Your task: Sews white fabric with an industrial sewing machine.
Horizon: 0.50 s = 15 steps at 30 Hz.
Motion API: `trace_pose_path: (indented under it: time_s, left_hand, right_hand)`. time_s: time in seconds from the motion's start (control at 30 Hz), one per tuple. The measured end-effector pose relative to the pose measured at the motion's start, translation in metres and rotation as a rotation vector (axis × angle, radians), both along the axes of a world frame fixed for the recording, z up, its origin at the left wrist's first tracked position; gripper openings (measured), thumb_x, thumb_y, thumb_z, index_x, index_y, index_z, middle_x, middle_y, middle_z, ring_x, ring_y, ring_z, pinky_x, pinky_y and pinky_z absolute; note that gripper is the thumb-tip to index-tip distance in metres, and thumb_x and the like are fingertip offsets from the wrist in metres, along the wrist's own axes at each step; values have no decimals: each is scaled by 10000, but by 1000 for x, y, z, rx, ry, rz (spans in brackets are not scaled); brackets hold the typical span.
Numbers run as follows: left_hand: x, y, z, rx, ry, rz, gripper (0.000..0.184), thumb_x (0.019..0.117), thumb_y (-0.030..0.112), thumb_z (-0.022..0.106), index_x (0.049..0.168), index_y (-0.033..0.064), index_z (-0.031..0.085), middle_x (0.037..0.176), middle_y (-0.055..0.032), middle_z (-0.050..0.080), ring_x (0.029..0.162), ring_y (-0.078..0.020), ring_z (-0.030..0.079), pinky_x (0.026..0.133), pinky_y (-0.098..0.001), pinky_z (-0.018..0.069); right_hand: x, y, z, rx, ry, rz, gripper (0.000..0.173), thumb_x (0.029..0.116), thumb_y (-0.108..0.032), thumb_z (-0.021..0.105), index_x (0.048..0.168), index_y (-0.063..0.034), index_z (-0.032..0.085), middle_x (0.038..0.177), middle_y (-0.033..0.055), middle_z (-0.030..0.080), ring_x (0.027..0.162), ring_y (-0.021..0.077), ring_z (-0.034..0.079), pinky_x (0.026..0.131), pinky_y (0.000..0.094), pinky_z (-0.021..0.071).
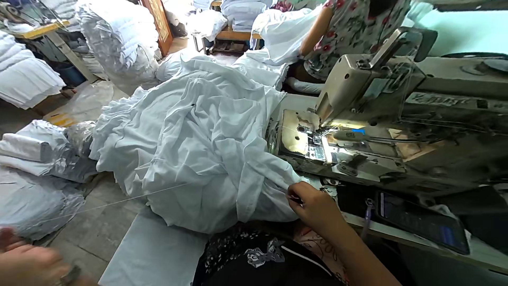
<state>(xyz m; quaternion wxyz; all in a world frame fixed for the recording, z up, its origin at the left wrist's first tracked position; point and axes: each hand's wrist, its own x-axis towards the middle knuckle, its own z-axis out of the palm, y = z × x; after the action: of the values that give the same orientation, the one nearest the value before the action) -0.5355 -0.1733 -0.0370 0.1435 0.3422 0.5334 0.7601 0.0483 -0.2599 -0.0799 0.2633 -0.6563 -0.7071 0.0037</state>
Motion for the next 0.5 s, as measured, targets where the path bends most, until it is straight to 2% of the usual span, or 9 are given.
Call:
trace_pose_path:
  time_s: [0.07,0.13,0.17,0.23,0.27,0.33,0.37,0.43,0.5]
  left_hand:
    - [89,16,18,-18,145,-94,311,1074,133,480,1317,-62,476,1162,-34,630,1021,-78,633,918,-280,538]
    - [168,25,15,9,302,-408,207,1040,109,531,1232,33,546,1112,60,680,995,-47,669,868,-288,579]
    - [203,31,10,7,388,-586,245,1030,121,539,1262,44,553,1150,51,681,996,-55,674,848,-294,590]
    - [265,43,4,-28,599,-809,356,1009,160,588,1320,-10,557,1248,-97,659,1008,-152,701,801,-350,620]
    - [292,49,7,-58,724,-851,387,1003,188,621,1335,-3,571,1283,-141,637,1019,-185,697,792,-361,617]
    - [339,63,14,-130,948,-873,426,977,262,685,1326,30,605,1271,-164,644,1000,-232,697,795,-405,609]
    - [358,71,16,-182,1043,-885,441,965,325,704,1298,46,631,1220,-151,670,996,-256,698,831,-449,602]
    - [385,86,15,-256,1152,-934,346,963,370,700,1105,55,716,1009,-127,706,904,-287,698,799,-516,582]
    - [396,97,12,-254,996,-1043,268,1011,285,634,913,47,709,781,-81,655,717,-220,639,672,-438,543]
  right_hand:
    - [0,8,-2,-11,-9,-57,297,905,-314,733,1062,-62,723,946,148,685,723,297,700,576,484,582]
    - [1,14,-10,-33,-23,-94,254,910,-265,731,1064,-63,731,970,165,695,745,323,711,597,514,587]
    - [1,16,-11,-22,-35,-92,199,906,-220,721,1018,-56,734,934,161,698,735,323,711,593,517,586]
    - [0,15,-10,29,-70,-69,136,886,-170,705,948,-51,725,852,141,690,705,308,705,569,496,579]
    - [-1,11,-8,44,-78,-58,117,876,-151,704,933,-49,720,827,136,684,695,305,702,564,491,577]
    - [-3,2,-1,58,-82,-48,108,859,-129,707,934,-51,717,809,127,680,685,297,699,559,480,576]
    - [-5,-3,2,58,-78,-49,118,848,-121,713,947,-56,717,811,119,682,682,291,698,558,476,577]
    - [-10,-14,7,58,-65,-55,170,810,-91,727,977,-64,725,811,105,685,672,279,697,549,469,578]
    - [-15,-24,10,50,-36,-52,259,754,-69,744,1012,-69,725,819,93,697,666,265,701,548,464,584]
